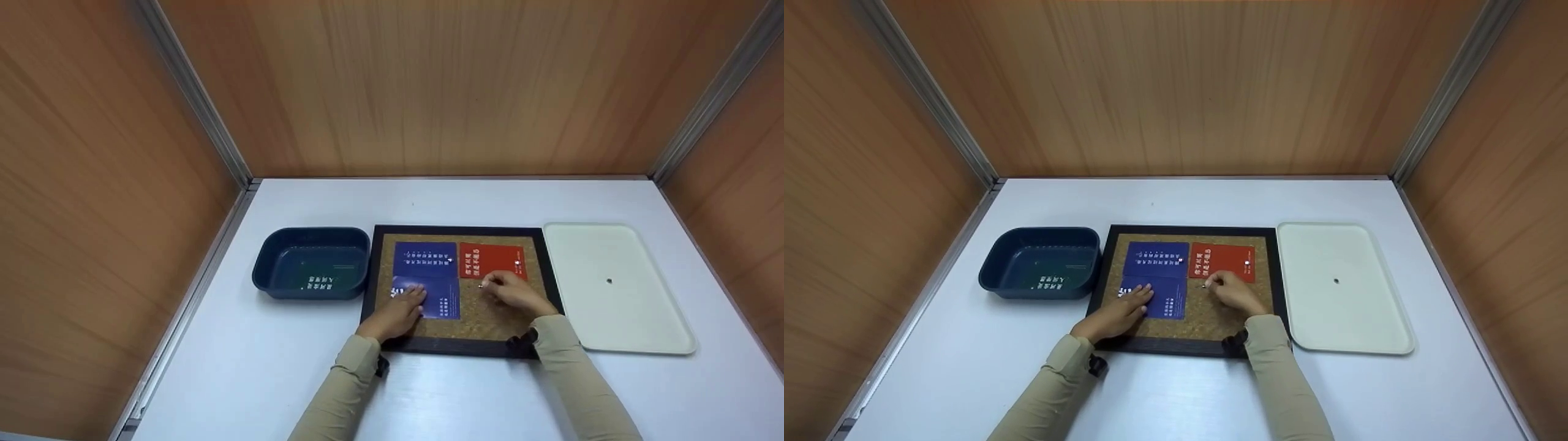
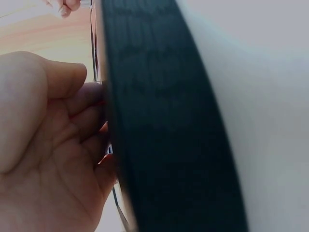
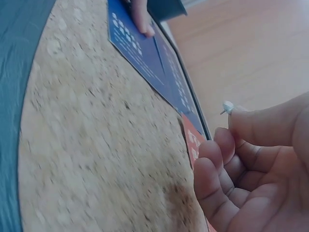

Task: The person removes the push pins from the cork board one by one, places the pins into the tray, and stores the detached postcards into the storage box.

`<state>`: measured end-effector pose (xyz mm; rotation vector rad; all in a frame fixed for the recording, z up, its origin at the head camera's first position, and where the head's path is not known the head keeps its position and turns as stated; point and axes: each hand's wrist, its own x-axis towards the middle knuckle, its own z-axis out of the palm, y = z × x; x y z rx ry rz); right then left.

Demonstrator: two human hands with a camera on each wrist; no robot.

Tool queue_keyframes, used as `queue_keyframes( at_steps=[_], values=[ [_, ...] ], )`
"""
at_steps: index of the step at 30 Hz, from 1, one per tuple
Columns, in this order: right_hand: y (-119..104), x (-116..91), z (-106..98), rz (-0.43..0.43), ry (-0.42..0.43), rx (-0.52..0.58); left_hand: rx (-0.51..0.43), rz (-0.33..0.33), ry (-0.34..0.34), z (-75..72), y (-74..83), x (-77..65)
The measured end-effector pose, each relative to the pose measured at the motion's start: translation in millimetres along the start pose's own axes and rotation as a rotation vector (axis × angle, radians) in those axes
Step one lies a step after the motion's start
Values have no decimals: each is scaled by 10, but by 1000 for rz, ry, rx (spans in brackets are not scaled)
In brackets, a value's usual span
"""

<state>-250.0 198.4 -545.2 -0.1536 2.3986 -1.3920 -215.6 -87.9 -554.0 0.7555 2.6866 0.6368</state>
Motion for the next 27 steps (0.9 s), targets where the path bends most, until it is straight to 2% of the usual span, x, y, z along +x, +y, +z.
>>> queue_keyframes(
  at_steps=[11,20,27],
  values=[
    [78,-121,-258,-28,36,-33,-4,6,8,20,-17,11],
    [151,-223,-428,17,102,13,-22,-11,-3,2,10,-1],
    [231,-292,-596,55,150,-14,-15,-15,-5,6,1,4]
  ],
)
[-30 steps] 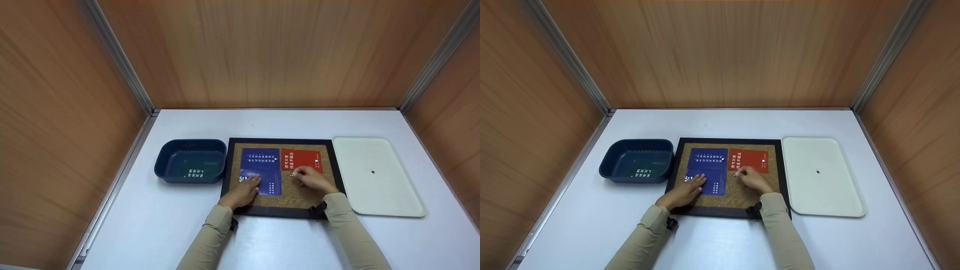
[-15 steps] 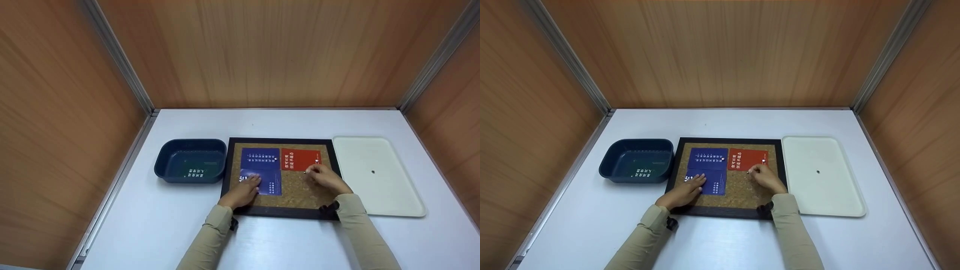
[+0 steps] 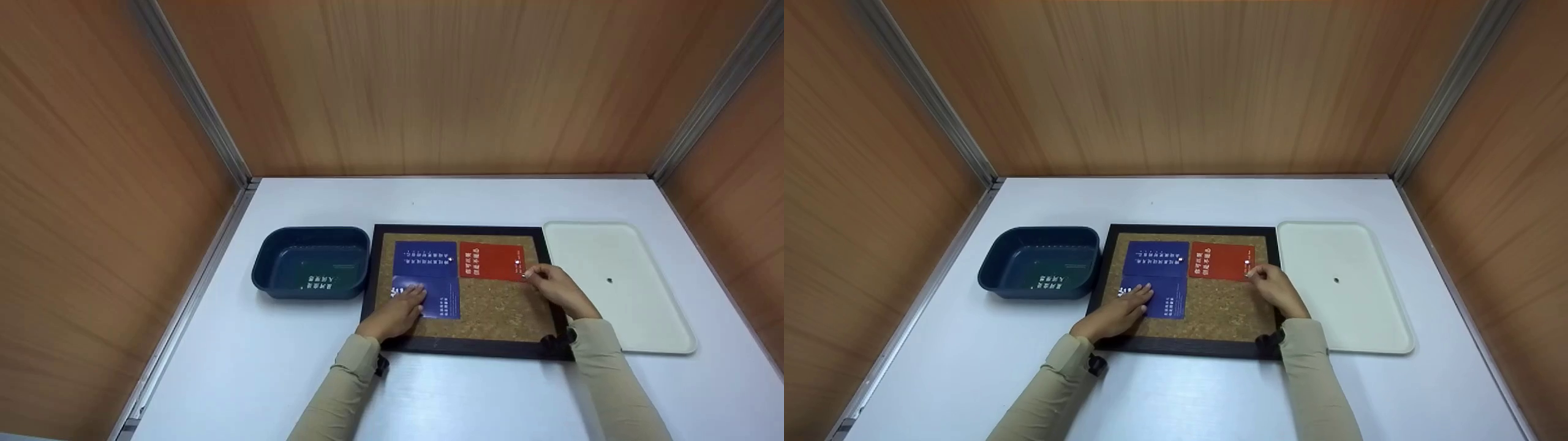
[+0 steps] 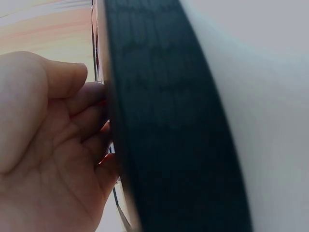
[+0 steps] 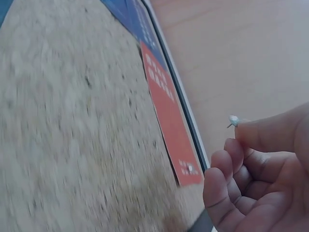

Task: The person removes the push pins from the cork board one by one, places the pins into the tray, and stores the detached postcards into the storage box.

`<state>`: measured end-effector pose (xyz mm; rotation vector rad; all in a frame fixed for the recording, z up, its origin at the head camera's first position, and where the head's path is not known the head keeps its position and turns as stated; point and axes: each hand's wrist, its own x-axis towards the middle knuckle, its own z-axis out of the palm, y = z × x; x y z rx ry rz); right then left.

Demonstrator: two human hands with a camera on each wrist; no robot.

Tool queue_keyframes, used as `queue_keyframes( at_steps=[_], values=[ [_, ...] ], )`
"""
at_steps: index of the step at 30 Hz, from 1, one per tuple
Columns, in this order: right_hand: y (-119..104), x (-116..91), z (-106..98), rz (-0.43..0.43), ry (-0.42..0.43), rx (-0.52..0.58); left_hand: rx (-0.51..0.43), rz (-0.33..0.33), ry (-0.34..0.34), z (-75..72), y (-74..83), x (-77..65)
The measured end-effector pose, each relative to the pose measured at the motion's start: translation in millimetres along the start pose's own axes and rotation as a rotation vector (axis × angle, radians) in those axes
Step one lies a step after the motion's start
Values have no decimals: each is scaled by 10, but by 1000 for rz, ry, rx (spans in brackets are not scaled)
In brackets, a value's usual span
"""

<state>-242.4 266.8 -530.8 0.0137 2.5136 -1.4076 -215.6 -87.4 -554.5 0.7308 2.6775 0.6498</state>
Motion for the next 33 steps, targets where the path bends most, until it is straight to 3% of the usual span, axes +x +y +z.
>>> queue_keyframes(
  at_steps=[7,33],
  values=[
    [107,-53,-144,-31,31,0,-6,20,10,4,-14,4],
    [459,-223,-596,16,133,21,-28,-8,-1,-1,-16,1]
  ],
)
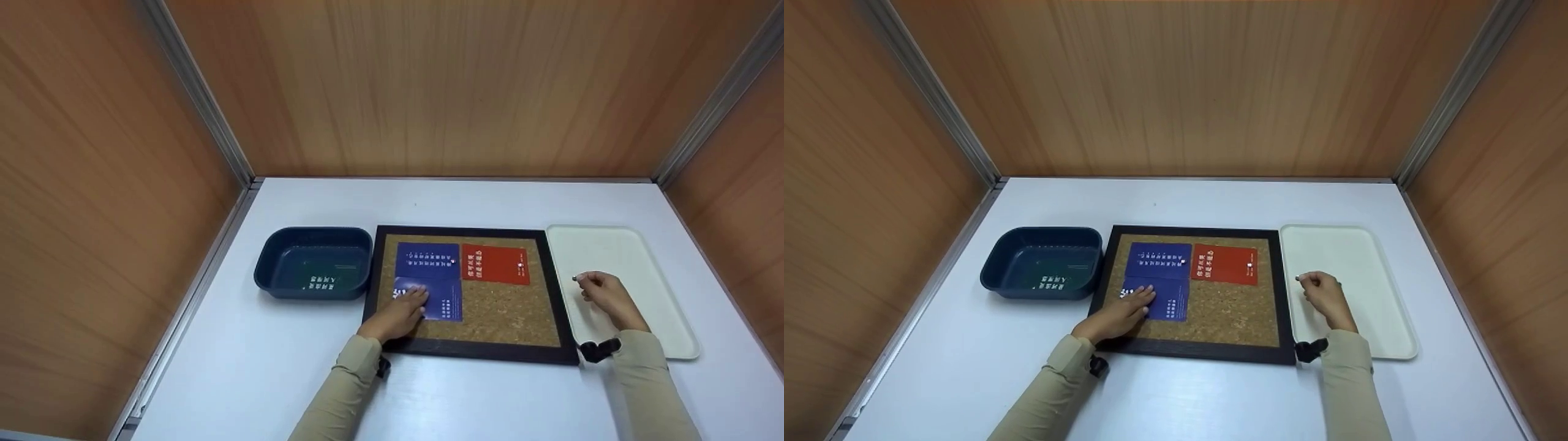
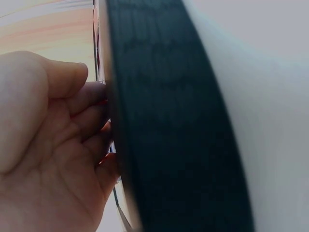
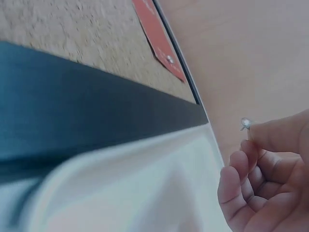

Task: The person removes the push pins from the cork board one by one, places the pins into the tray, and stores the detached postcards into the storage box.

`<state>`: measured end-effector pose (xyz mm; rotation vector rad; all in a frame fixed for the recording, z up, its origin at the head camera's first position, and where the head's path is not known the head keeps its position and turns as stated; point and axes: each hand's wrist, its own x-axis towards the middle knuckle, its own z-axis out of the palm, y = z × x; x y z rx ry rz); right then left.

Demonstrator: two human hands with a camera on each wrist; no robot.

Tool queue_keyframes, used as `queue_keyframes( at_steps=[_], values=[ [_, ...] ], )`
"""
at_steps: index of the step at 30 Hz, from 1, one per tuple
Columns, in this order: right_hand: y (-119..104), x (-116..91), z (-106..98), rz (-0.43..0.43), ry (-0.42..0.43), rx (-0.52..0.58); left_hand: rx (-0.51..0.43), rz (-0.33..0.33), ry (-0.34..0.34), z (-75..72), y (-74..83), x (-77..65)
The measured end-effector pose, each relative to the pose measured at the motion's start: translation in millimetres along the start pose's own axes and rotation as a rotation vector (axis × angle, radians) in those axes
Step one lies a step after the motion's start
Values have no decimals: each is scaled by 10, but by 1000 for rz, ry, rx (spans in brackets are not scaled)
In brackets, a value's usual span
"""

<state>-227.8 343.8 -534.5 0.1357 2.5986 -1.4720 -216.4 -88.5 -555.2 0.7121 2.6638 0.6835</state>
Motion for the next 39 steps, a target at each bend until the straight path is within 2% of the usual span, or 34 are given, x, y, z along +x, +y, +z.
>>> queue_keyframes(
  at_steps=[20,30,39],
  values=[
    [172,-31,-250,56,6,-63,16,30,11,13,-10,13],
    [269,-34,-381,90,16,-67,19,13,1,4,-6,11],
    [346,-28,-415,136,26,-62,28,13,4,0,-2,5]
  ],
)
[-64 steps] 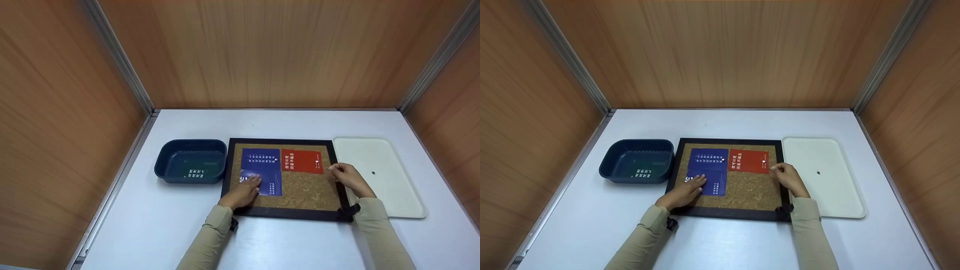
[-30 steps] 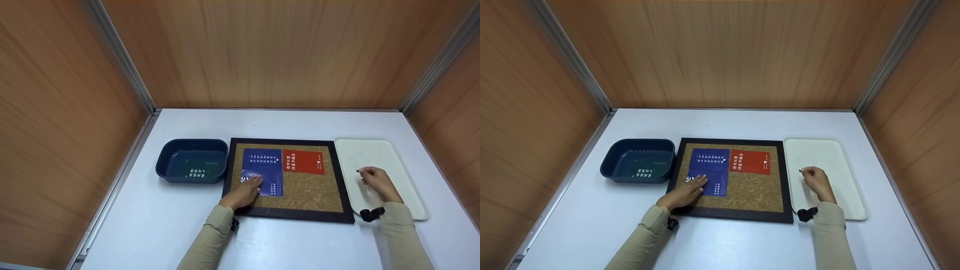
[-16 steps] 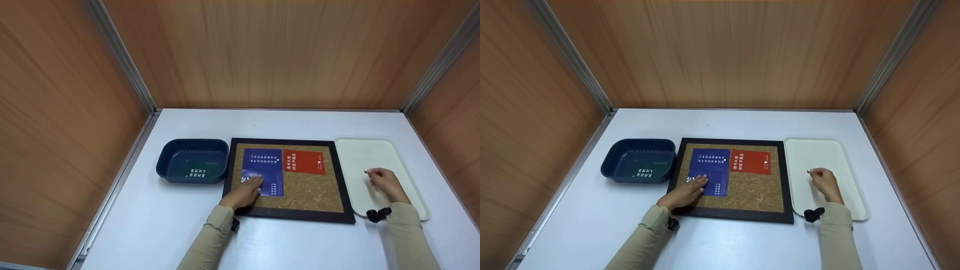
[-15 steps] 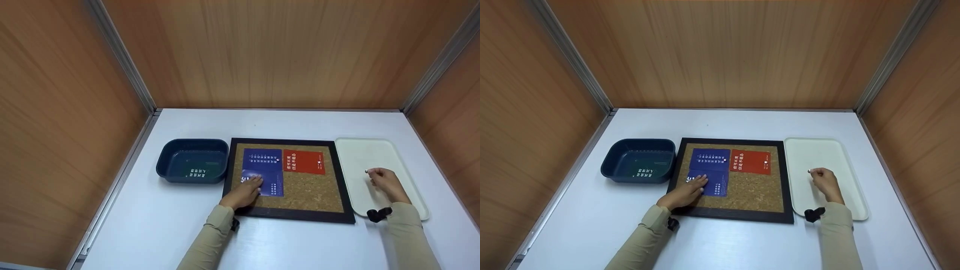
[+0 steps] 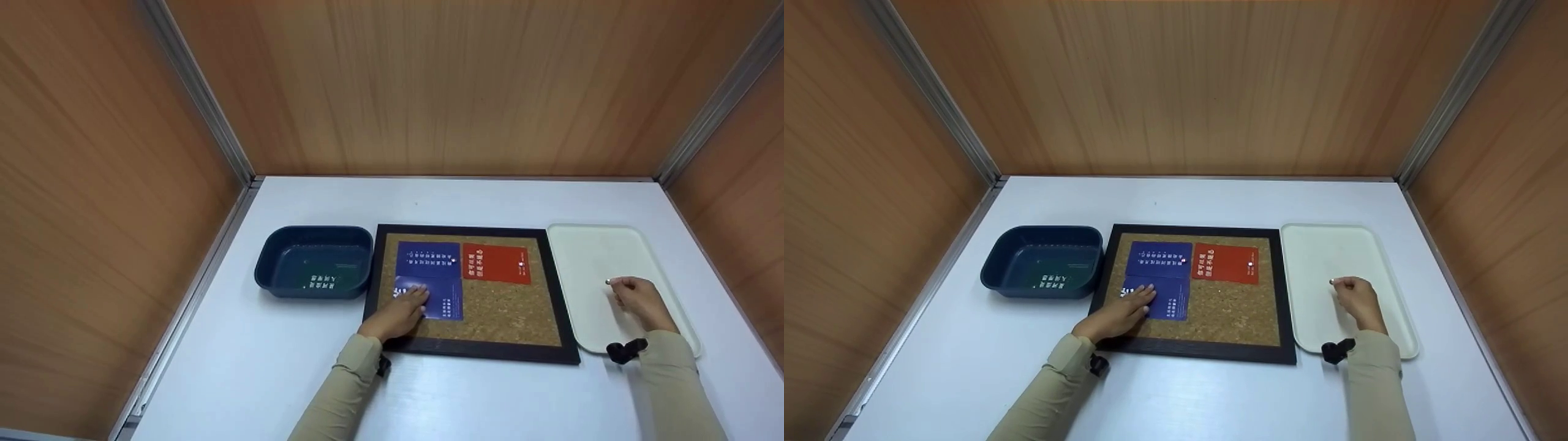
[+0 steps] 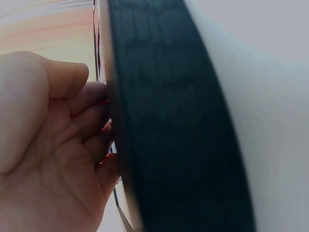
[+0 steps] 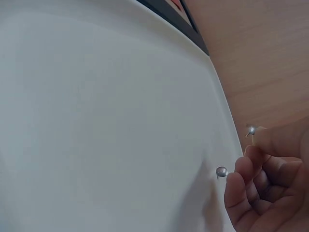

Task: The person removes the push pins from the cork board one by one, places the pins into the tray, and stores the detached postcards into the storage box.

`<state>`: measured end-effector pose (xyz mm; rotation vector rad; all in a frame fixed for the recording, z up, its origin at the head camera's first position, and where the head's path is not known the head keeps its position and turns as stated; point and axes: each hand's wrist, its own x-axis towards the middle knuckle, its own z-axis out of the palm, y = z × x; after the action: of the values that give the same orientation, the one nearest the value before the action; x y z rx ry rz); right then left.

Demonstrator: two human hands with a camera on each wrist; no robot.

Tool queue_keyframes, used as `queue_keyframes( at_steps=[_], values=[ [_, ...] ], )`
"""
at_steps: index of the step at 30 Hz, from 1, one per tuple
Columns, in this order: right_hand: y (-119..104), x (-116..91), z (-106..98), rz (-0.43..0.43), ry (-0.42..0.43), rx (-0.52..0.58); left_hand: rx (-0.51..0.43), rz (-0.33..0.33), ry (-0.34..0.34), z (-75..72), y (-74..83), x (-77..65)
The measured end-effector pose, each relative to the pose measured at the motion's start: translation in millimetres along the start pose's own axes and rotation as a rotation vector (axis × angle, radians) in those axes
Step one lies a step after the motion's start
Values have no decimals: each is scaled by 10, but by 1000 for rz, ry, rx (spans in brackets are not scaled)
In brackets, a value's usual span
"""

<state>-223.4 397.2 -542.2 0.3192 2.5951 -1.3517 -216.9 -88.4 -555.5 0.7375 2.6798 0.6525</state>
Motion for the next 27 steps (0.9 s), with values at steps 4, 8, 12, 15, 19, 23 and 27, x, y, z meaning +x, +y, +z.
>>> queue_keyframes(
  at_steps=[4,8,12,15,19,23,27],
  values=[
    [38,-3,-6,14,-7,0,-1,-5,-3,4,-4,4],
    [72,-12,-19,7,-16,0,10,4,-2,8,-9,5],
    [100,-11,-27,6,-16,-3,17,15,-1,7,-12,3],
    [109,-8,-29,9,-12,-10,16,16,1,5,-12,2],
    [111,-3,-21,10,-2,-25,20,12,6,2,-6,-2],
    [116,10,-10,20,-9,-33,17,13,8,2,-2,-2],
    [117,26,-4,34,-15,-78,12,14,10,4,-4,0]
  ],
)
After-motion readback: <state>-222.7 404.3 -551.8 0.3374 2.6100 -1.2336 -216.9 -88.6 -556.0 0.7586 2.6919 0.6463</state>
